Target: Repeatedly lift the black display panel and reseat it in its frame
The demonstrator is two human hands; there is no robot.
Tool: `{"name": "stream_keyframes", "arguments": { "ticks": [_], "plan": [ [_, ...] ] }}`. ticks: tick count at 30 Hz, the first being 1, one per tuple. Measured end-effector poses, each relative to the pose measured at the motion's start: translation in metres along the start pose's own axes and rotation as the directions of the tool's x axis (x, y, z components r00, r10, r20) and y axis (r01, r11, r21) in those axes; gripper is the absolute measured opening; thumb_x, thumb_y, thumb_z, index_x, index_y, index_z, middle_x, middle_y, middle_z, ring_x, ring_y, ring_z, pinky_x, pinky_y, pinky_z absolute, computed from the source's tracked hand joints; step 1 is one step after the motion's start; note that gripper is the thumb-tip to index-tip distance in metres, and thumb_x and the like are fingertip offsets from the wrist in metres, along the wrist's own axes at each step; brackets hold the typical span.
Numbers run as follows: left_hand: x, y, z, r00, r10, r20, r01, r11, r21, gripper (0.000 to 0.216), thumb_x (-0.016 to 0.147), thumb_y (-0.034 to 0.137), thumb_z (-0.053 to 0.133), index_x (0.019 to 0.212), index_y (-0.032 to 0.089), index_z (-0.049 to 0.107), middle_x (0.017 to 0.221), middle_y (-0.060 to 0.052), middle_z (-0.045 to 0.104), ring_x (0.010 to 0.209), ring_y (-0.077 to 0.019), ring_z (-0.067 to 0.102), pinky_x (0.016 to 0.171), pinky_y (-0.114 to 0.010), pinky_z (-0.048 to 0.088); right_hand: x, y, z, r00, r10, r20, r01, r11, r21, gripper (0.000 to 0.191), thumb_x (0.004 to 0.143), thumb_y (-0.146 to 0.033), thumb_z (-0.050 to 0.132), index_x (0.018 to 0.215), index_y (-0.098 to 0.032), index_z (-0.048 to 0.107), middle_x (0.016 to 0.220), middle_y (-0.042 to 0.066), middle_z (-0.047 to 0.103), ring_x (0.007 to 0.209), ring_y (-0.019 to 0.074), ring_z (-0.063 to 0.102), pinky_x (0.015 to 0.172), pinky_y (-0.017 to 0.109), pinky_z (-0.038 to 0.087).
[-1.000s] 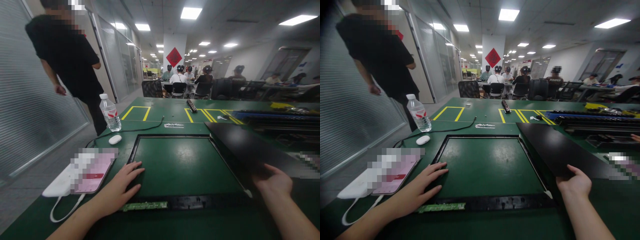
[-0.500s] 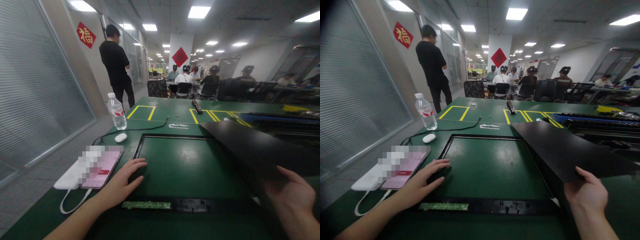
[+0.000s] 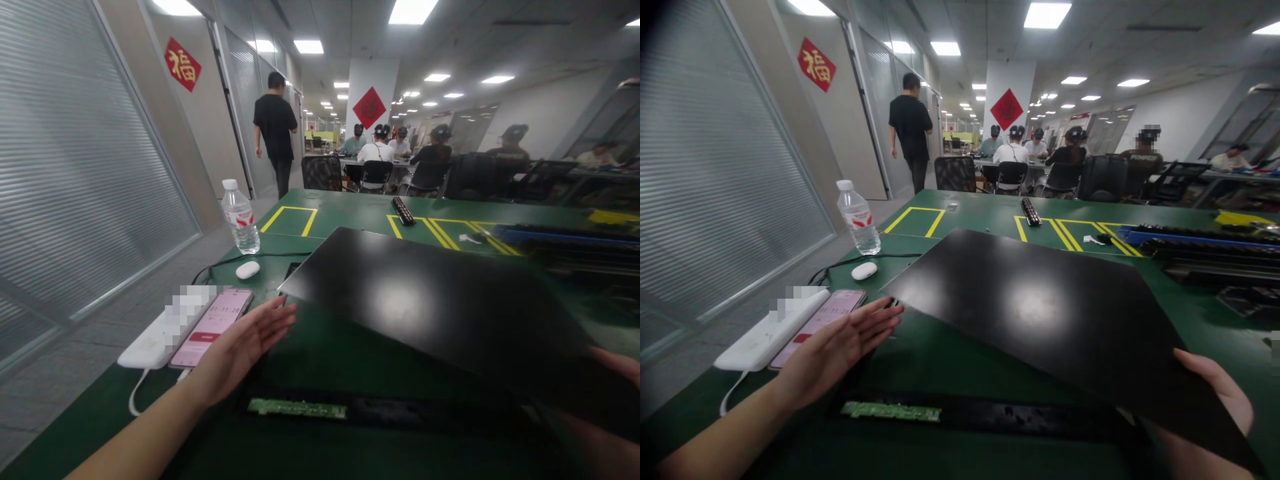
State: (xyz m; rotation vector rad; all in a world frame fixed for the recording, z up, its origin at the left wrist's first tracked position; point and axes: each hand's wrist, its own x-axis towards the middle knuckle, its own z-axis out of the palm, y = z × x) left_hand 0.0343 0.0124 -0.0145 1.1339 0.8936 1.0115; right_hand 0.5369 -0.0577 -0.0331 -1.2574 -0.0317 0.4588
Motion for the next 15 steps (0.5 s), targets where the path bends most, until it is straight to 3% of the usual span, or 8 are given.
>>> {"name": "stream_keyframes", "arguments": {
  "ticks": [3, 5, 7, 10, 13, 15],
  "plan": [
    [-0.001, 0.009, 0.004, 0.995, -0.097, -0.014, 0.095, 0.992, -0.085, 0.062, 0.101, 0.062, 0.037, 0.139, 0.027, 0.071, 0.137, -0.006, 0.079, 0.135, -0.0351, 0.067, 0.117, -0.056, 0.049, 0.001, -0.001, -0.011, 0.985, -0.164, 0.047, 0.170, 0.967, -0.191, 0.025, 0.049, -0.021, 0.076, 0.069, -0.033, 0.069, 0.083, 0.009, 0.072, 0.091, 0.0366, 0.075, 0.093, 0.056, 0.066],
    [-0.002, 0.013, 0.006, 0.984, -0.178, -0.017, 0.175, 0.978, -0.116, 0.069, 0.100, 0.066, 0.032, 0.145, 0.027, 0.067, 0.133, -0.007, 0.081, 0.130, -0.0380, 0.071, 0.109, -0.060, 0.055, 0.000, -0.008, -0.011, 0.982, -0.173, 0.070, 0.186, 0.933, -0.309, 0.021, 0.050, -0.028, 0.078, 0.067, -0.034, 0.068, 0.082, 0.011, 0.071, 0.100, 0.0410, 0.074, 0.085, 0.056, 0.068],
    [-0.002, 0.014, 0.005, 0.978, -0.208, 0.002, 0.206, 0.968, -0.143, 0.070, 0.098, 0.063, 0.035, 0.150, 0.027, 0.063, 0.130, -0.007, 0.082, 0.124, -0.0392, 0.074, 0.104, -0.061, 0.058, -0.005, -0.016, -0.005, 0.996, -0.086, 0.039, 0.095, 0.929, -0.357, 0.022, 0.046, -0.028, 0.079, 0.062, -0.033, 0.064, 0.072, 0.011, 0.067, 0.100, 0.0422, 0.074, 0.080, 0.054, 0.069],
    [-0.002, 0.008, -0.002, 0.984, -0.179, -0.002, 0.176, 0.971, -0.159, 0.058, 0.092, 0.047, 0.051, 0.145, 0.031, 0.067, 0.117, -0.002, 0.086, 0.109, -0.0344, 0.081, 0.096, -0.054, 0.063, -0.019, -0.024, 0.010, 0.996, -0.015, 0.087, 0.043, 0.940, -0.338, 0.024, 0.040, -0.021, 0.077, 0.055, -0.031, 0.061, 0.063, 0.009, 0.064, 0.087, 0.0395, 0.075, 0.072, 0.049, 0.070],
    [-0.002, 0.003, -0.011, 0.979, -0.171, -0.114, 0.142, 0.964, -0.224, 0.038, 0.082, 0.035, 0.069, 0.118, 0.029, 0.080, 0.086, 0.000, 0.087, 0.075, -0.0268, 0.084, 0.071, -0.040, 0.068, -0.036, -0.022, 0.018, 0.990, 0.014, 0.138, 0.031, 0.948, -0.317, 0.025, 0.042, -0.018, 0.080, 0.057, -0.030, 0.063, 0.058, 0.007, 0.065, 0.079, 0.0357, 0.076, 0.070, 0.042, 0.070],
    [-0.003, 0.005, -0.015, 0.962, -0.187, -0.198, 0.126, 0.950, -0.287, 0.021, 0.074, 0.029, 0.079, 0.094, 0.022, 0.082, 0.067, 0.000, 0.082, 0.056, -0.0222, 0.079, 0.057, -0.031, 0.064, -0.045, -0.018, 0.020, 0.952, 0.155, 0.265, -0.056, 0.936, -0.346, 0.024, 0.048, -0.022, 0.084, 0.064, -0.030, 0.069, 0.067, 0.006, 0.074, 0.082, 0.0338, 0.078, 0.076, 0.040, 0.070]
  ]
}}
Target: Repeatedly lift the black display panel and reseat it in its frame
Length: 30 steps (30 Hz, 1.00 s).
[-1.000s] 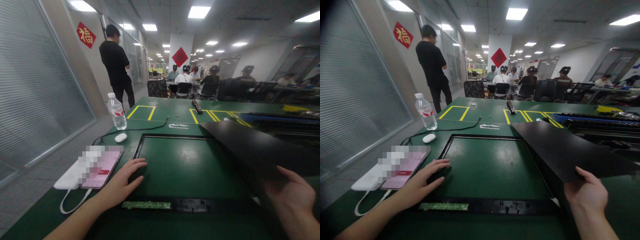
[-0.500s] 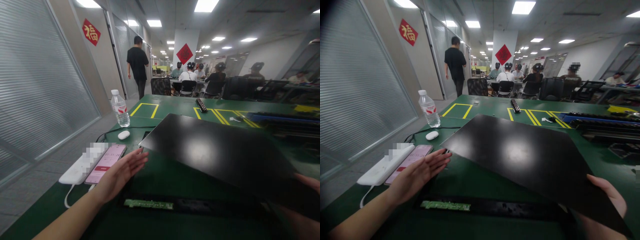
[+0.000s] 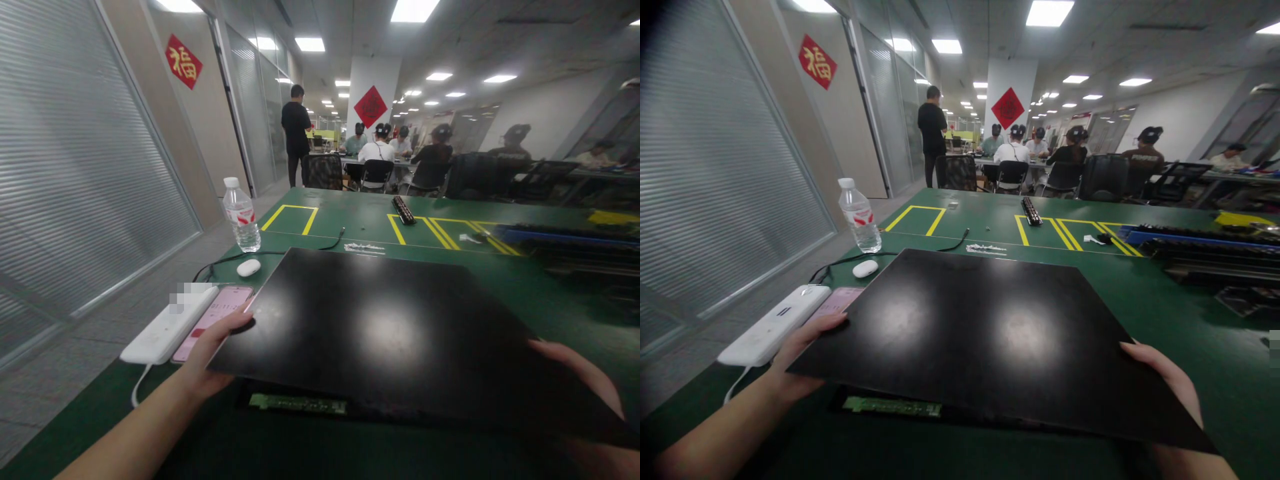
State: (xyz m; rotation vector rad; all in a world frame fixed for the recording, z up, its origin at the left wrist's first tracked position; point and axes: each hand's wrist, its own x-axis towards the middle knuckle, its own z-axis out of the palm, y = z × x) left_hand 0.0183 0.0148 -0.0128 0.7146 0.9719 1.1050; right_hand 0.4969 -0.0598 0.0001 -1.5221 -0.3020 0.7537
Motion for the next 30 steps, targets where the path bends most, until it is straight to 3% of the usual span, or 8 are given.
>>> {"name": "stream_keyframes", "arguments": {
  "ticks": [2, 4, 7, 11, 14, 19, 23, 30],
  "plan": [
    [-0.001, 0.005, -0.001, 0.998, 0.006, -0.055, -0.009, 0.999, -0.050, 0.014, 0.068, 0.023, 0.084, 0.079, 0.018, 0.078, 0.059, 0.000, 0.079, 0.049, -0.0194, 0.076, 0.051, -0.026, 0.062, -0.003, 0.004, 0.003, 0.963, 0.150, 0.225, -0.148, 0.989, -0.023, 0.026, 0.058, -0.030, 0.085, 0.083, -0.030, 0.077, 0.087, 0.005, 0.083, 0.093, 0.0342, 0.080, 0.086, 0.043, 0.068],
    [-0.003, 0.012, 0.002, 0.996, 0.012, -0.086, -0.018, 0.997, -0.079, 0.013, 0.065, 0.019, 0.085, 0.075, 0.017, 0.076, 0.059, -0.001, 0.080, 0.048, -0.0193, 0.075, 0.051, -0.025, 0.062, -0.002, 0.006, 0.006, 0.879, 0.271, 0.393, -0.264, 0.962, -0.072, 0.039, 0.065, -0.036, 0.082, 0.103, -0.031, 0.080, 0.107, 0.005, 0.084, 0.106, 0.0366, 0.078, 0.095, 0.048, 0.064],
    [-0.007, 0.021, 0.010, 0.994, 0.006, -0.109, -0.017, 0.995, -0.100, 0.013, 0.065, 0.012, 0.082, 0.077, 0.015, 0.077, 0.066, -0.007, 0.083, 0.054, -0.0245, 0.079, 0.053, -0.029, 0.065, 0.004, 0.009, 0.010, 0.811, 0.321, 0.489, -0.276, 0.947, -0.163, 0.051, 0.066, -0.036, 0.079, 0.117, -0.030, 0.078, 0.123, 0.007, 0.082, 0.115, 0.0373, 0.076, 0.099, 0.050, 0.061],
    [-0.011, 0.023, 0.020, 0.993, 0.029, -0.113, -0.047, 0.985, -0.163, 0.044, 0.068, 0.011, 0.081, 0.112, 0.016, 0.081, 0.089, -0.009, 0.089, 0.080, -0.0331, 0.086, 0.072, -0.041, 0.071, 0.013, 0.011, 0.011, 0.850, 0.219, 0.479, -0.124, 0.967, -0.223, 0.058, 0.066, -0.037, 0.080, 0.123, -0.026, 0.076, 0.131, 0.011, 0.078, 0.117, 0.0326, 0.075, 0.091, 0.040, 0.062],
    [-0.014, 0.021, 0.025, 0.987, -0.023, -0.158, -0.004, 0.985, -0.170, 0.058, 0.071, 0.013, 0.082, 0.129, 0.016, 0.076, 0.093, -0.009, 0.089, 0.083, -0.0354, 0.085, 0.073, -0.043, 0.071, 0.013, 0.011, 0.013, 0.887, 0.151, 0.437, 0.000, 0.946, -0.325, 0.071, 0.068, -0.040, 0.079, 0.135, -0.022, 0.071, 0.128, 0.015, 0.079, 0.111, 0.0327, 0.076, 0.080, 0.038, 0.062],
    [-0.019, 0.018, 0.037, 0.985, -0.046, -0.165, 0.033, 0.996, -0.082, 0.085, 0.077, 0.016, 0.082, 0.157, 0.020, 0.056, 0.114, -0.009, 0.088, 0.097, -0.0354, 0.084, 0.084, -0.043, 0.069, 0.003, 0.006, 0.020, 0.958, 0.055, 0.282, 0.061, 0.921, -0.385, 0.080, 0.070, -0.041, 0.072, 0.148, -0.023, 0.062, 0.124, 0.016, 0.079, 0.116, 0.0349, 0.074, 0.075, 0.039, 0.059],
    [-0.020, 0.012, 0.043, 0.981, -0.100, -0.167, 0.097, 0.995, -0.029, 0.096, 0.079, 0.023, 0.087, 0.165, 0.027, 0.045, 0.123, -0.006, 0.086, 0.099, -0.0337, 0.084, 0.097, -0.045, 0.064, 0.004, 0.006, 0.022, 0.978, -0.009, 0.210, 0.095, 0.911, -0.401, 0.077, 0.068, -0.040, 0.069, 0.143, -0.023, 0.064, 0.127, 0.017, 0.078, 0.119, 0.0352, 0.072, 0.086, 0.043, 0.058],
    [-0.015, 0.010, 0.045, 0.971, -0.145, -0.189, 0.147, 0.989, -0.001, 0.100, 0.074, 0.017, 0.090, 0.163, 0.031, 0.047, 0.125, -0.005, 0.085, 0.101, -0.0333, 0.084, 0.086, -0.040, 0.068, 0.007, 0.010, 0.023, 0.977, -0.038, 0.208, 0.117, 0.915, -0.386, 0.079, 0.066, -0.043, 0.069, 0.142, -0.021, 0.063, 0.120, 0.016, 0.080, 0.117, 0.0342, 0.072, 0.090, 0.042, 0.056]
  ]
}}
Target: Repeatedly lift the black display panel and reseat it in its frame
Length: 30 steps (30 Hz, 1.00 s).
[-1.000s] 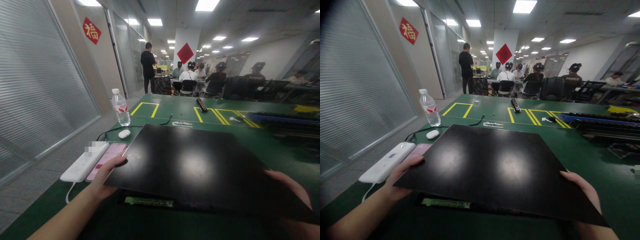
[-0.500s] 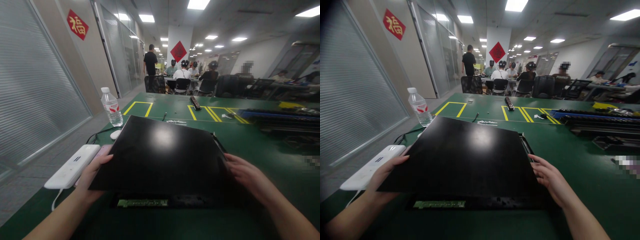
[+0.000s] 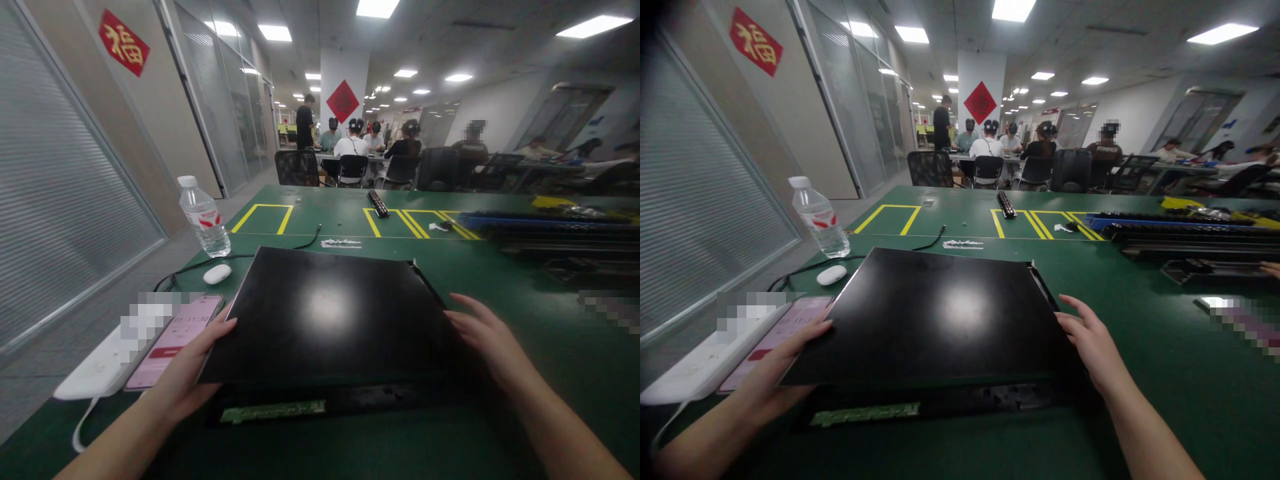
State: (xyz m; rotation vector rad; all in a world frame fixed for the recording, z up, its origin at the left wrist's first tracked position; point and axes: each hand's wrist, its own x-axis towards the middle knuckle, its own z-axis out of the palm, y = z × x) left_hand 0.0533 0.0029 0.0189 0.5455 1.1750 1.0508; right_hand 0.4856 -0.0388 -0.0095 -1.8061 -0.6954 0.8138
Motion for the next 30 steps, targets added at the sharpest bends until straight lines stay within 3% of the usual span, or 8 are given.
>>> {"name": "stream_keyframes", "arguments": {
  "ticks": [5, 10, 15, 19, 26, 30],
  "plan": [
    [0.000, 0.002, 0.001, 0.998, 0.047, 0.030, -0.047, 0.999, 0.005, 0.101, 0.075, 0.017, 0.090, 0.165, 0.030, 0.045, 0.131, -0.006, 0.083, 0.111, -0.0331, 0.081, 0.093, -0.039, 0.067, 0.003, 0.002, 0.000, 0.998, -0.064, -0.016, 0.063, 0.997, -0.033, 0.070, 0.069, -0.044, 0.065, 0.136, -0.023, 0.068, 0.110, 0.012, 0.081, 0.107, 0.0325, 0.073, 0.087, 0.042, 0.054],
    [0.004, 0.000, 0.000, 0.997, 0.066, 0.043, -0.069, 0.996, 0.062, 0.095, 0.064, 0.023, 0.097, 0.153, 0.029, 0.062, 0.131, -0.008, 0.083, 0.119, -0.0354, 0.077, 0.100, -0.037, 0.062, 0.010, 0.007, -0.003, 0.992, -0.106, -0.067, 0.095, 0.983, -0.155, 0.070, 0.065, -0.051, 0.063, 0.129, -0.023, 0.071, 0.103, 0.011, 0.080, 0.106, 0.0331, 0.070, 0.085, 0.042, 0.051],
    [0.008, -0.004, -0.001, 0.995, 0.087, 0.050, -0.094, 0.985, 0.148, 0.088, 0.068, 0.025, 0.095, 0.150, 0.029, 0.062, 0.128, -0.009, 0.083, 0.110, -0.0344, 0.080, 0.082, -0.036, 0.067, 0.017, 0.014, -0.008, 0.991, -0.108, -0.085, 0.087, 0.973, -0.212, 0.068, 0.069, -0.054, 0.063, 0.129, -0.024, 0.070, 0.101, 0.010, 0.080, 0.105, 0.0332, 0.071, 0.090, 0.045, 0.052],
    [0.007, -0.004, -0.001, 0.994, 0.098, 0.056, -0.107, 0.977, 0.185, 0.082, 0.070, 0.026, 0.095, 0.147, 0.028, 0.064, 0.121, -0.010, 0.084, 0.096, -0.0309, 0.082, 0.063, -0.029, 0.062, 0.016, 0.016, -0.010, 0.985, -0.155, -0.068, 0.128, 0.944, -0.303, 0.062, 0.078, -0.055, 0.059, 0.130, -0.024, 0.070, 0.099, 0.010, 0.080, 0.104, 0.0331, 0.073, 0.092, 0.046, 0.050],
    [0.007, -0.005, 0.000, 0.994, 0.101, 0.033, -0.105, 0.975, 0.196, 0.078, 0.069, 0.026, 0.094, 0.142, 0.029, 0.067, 0.123, -0.007, 0.084, 0.089, -0.0290, 0.083, 0.062, -0.029, 0.059, 0.010, 0.012, -0.010, 0.988, -0.145, -0.047, 0.118, 0.922, -0.368, 0.058, 0.081, -0.056, 0.056, 0.126, -0.024, 0.071, 0.102, 0.011, 0.082, 0.106, 0.0354, 0.073, 0.091, 0.047, 0.048],
    [0.006, -0.004, 0.001, 0.995, 0.089, 0.039, -0.095, 0.978, 0.188, 0.076, 0.070, 0.024, 0.093, 0.140, 0.029, 0.067, 0.124, -0.008, 0.083, 0.096, -0.0309, 0.082, 0.066, -0.030, 0.062, 0.012, 0.014, -0.011, 0.986, -0.163, -0.037, 0.137, 0.913, -0.384, 0.055, 0.082, -0.055, 0.057, 0.125, -0.024, 0.072, 0.101, 0.011, 0.082, 0.105, 0.0352, 0.073, 0.091, 0.047, 0.048]
  ]
}}
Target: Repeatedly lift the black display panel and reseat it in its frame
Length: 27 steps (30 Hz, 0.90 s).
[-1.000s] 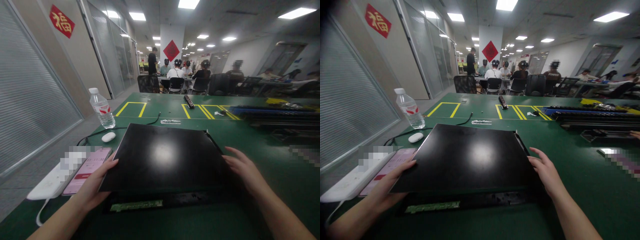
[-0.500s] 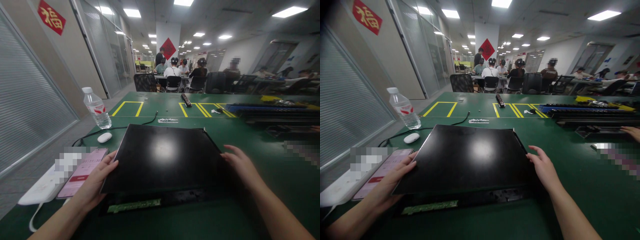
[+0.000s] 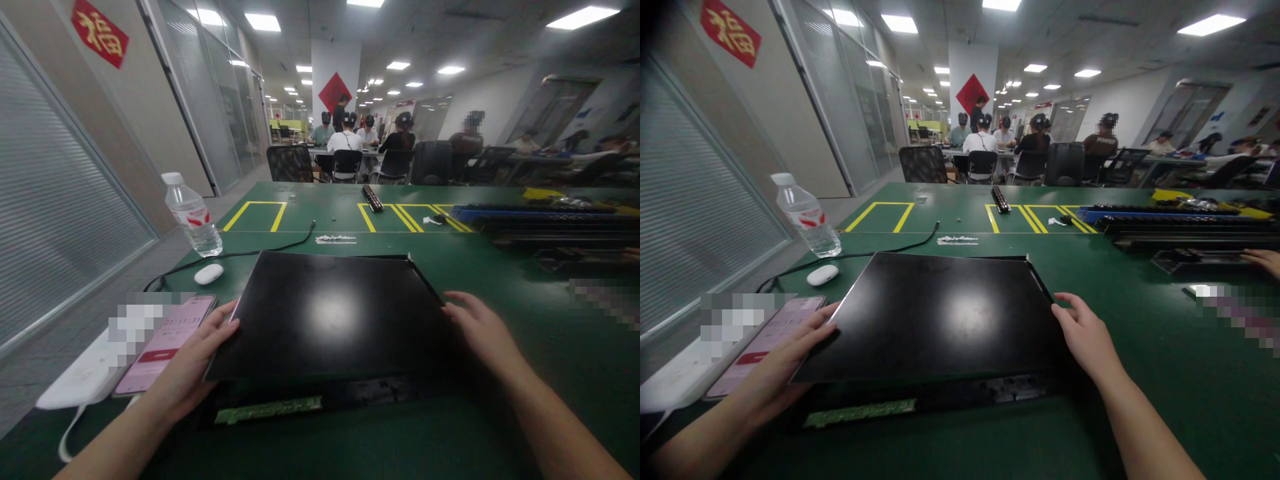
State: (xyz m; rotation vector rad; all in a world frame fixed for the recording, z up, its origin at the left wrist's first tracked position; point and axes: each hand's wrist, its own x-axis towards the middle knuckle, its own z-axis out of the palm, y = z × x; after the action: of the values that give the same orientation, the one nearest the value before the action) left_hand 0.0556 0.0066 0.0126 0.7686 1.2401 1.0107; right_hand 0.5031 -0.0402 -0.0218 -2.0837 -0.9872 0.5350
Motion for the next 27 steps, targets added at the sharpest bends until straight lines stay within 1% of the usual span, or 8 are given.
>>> {"name": "stream_keyframes", "arguments": {
  "ticks": [4, 7, 9, 12, 16, 20, 24, 27],
  "plan": [
    [-0.001, 0.001, 0.000, 1.000, -0.014, 0.021, 0.014, 1.000, -0.015, 0.073, 0.072, 0.024, 0.091, 0.140, 0.029, 0.065, 0.126, -0.008, 0.083, 0.107, -0.0339, 0.080, 0.074, -0.035, 0.065, 0.001, 0.003, 0.000, 1.000, -0.024, -0.006, 0.024, 0.999, -0.024, 0.054, 0.083, -0.055, 0.058, 0.123, -0.024, 0.074, 0.102, 0.010, 0.083, 0.104, 0.0346, 0.074, 0.090, 0.046, 0.049],
    [0.000, 0.001, -0.001, 1.000, -0.011, 0.026, 0.012, 1.000, -0.026, 0.068, 0.074, 0.022, 0.087, 0.138, 0.028, 0.065, 0.129, -0.008, 0.081, 0.110, -0.0336, 0.080, 0.075, -0.035, 0.065, 0.001, 0.004, 0.000, 0.998, -0.051, -0.020, 0.050, 0.998, -0.041, 0.052, 0.084, -0.055, 0.057, 0.121, -0.024, 0.075, 0.101, 0.010, 0.083, 0.103, 0.0341, 0.075, 0.088, 0.045, 0.050],
    [0.001, 0.000, -0.001, 0.999, -0.026, 0.035, 0.026, 1.000, -0.008, 0.070, 0.072, 0.019, 0.087, 0.138, 0.028, 0.065, 0.130, -0.008, 0.081, 0.109, -0.0337, 0.080, 0.074, -0.034, 0.064, 0.002, 0.004, 0.000, 0.998, -0.055, -0.017, 0.054, 0.997, -0.047, 0.052, 0.084, -0.056, 0.057, 0.121, -0.025, 0.075, 0.101, 0.010, 0.083, 0.102, 0.0340, 0.075, 0.087, 0.045, 0.051],
    [0.000, 0.001, 0.000, 0.999, -0.032, 0.017, 0.032, 0.999, 0.033, 0.075, 0.069, 0.018, 0.088, 0.140, 0.030, 0.064, 0.125, -0.006, 0.083, 0.106, -0.0331, 0.081, 0.071, -0.032, 0.063, 0.002, 0.004, 0.000, 0.998, -0.058, -0.015, 0.057, 0.996, -0.065, 0.050, 0.084, -0.055, 0.057, 0.120, -0.025, 0.075, 0.103, 0.010, 0.083, 0.103, 0.0342, 0.075, 0.088, 0.045, 0.052],
    [-0.002, 0.000, 0.001, 1.000, -0.024, -0.012, 0.025, 0.998, 0.059, 0.073, 0.069, 0.023, 0.089, 0.137, 0.031, 0.066, 0.121, -0.004, 0.084, 0.099, -0.0319, 0.083, 0.065, -0.030, 0.062, 0.001, 0.001, 0.000, 0.998, -0.063, -0.026, 0.061, 0.994, -0.085, 0.047, 0.083, -0.054, 0.058, 0.116, -0.026, 0.076, 0.104, 0.010, 0.084, 0.103, 0.0348, 0.075, 0.088, 0.045, 0.053],
    [-0.003, -0.001, 0.000, 1.000, -0.017, 0.020, 0.016, 0.999, 0.044, 0.080, 0.066, 0.020, 0.092, 0.141, 0.031, 0.064, 0.116, -0.006, 0.085, 0.088, -0.0313, 0.084, 0.064, -0.032, 0.063, -0.002, -0.002, 0.000, 0.996, -0.077, -0.040, 0.073, 0.992, -0.099, 0.044, 0.082, -0.053, 0.058, 0.112, -0.027, 0.077, 0.099, 0.009, 0.084, 0.100, 0.0340, 0.076, 0.087, 0.043, 0.054],
    [-0.003, -0.001, 0.000, 1.000, -0.010, 0.021, 0.009, 0.999, 0.050, 0.076, 0.067, 0.019, 0.092, 0.138, 0.031, 0.065, 0.104, -0.004, 0.087, 0.083, -0.0301, 0.084, 0.065, -0.033, 0.064, -0.004, -0.006, -0.001, 0.997, -0.077, -0.027, 0.073, 0.990, -0.121, 0.042, 0.082, -0.052, 0.058, 0.109, -0.026, 0.077, 0.099, 0.009, 0.084, 0.099, 0.0339, 0.076, 0.087, 0.043, 0.054],
    [-0.002, -0.002, 0.000, 1.000, -0.011, 0.017, 0.010, 0.998, 0.060, 0.078, 0.066, 0.020, 0.093, 0.139, 0.030, 0.065, 0.108, -0.005, 0.087, 0.082, -0.0303, 0.084, 0.063, -0.033, 0.064, -0.005, -0.008, -0.001, 0.998, -0.066, -0.018, 0.063, 0.988, -0.143, 0.045, 0.082, -0.054, 0.056, 0.110, -0.026, 0.077, 0.101, 0.010, 0.083, 0.102, 0.0349, 0.075, 0.088, 0.044, 0.054]
  ]
}}
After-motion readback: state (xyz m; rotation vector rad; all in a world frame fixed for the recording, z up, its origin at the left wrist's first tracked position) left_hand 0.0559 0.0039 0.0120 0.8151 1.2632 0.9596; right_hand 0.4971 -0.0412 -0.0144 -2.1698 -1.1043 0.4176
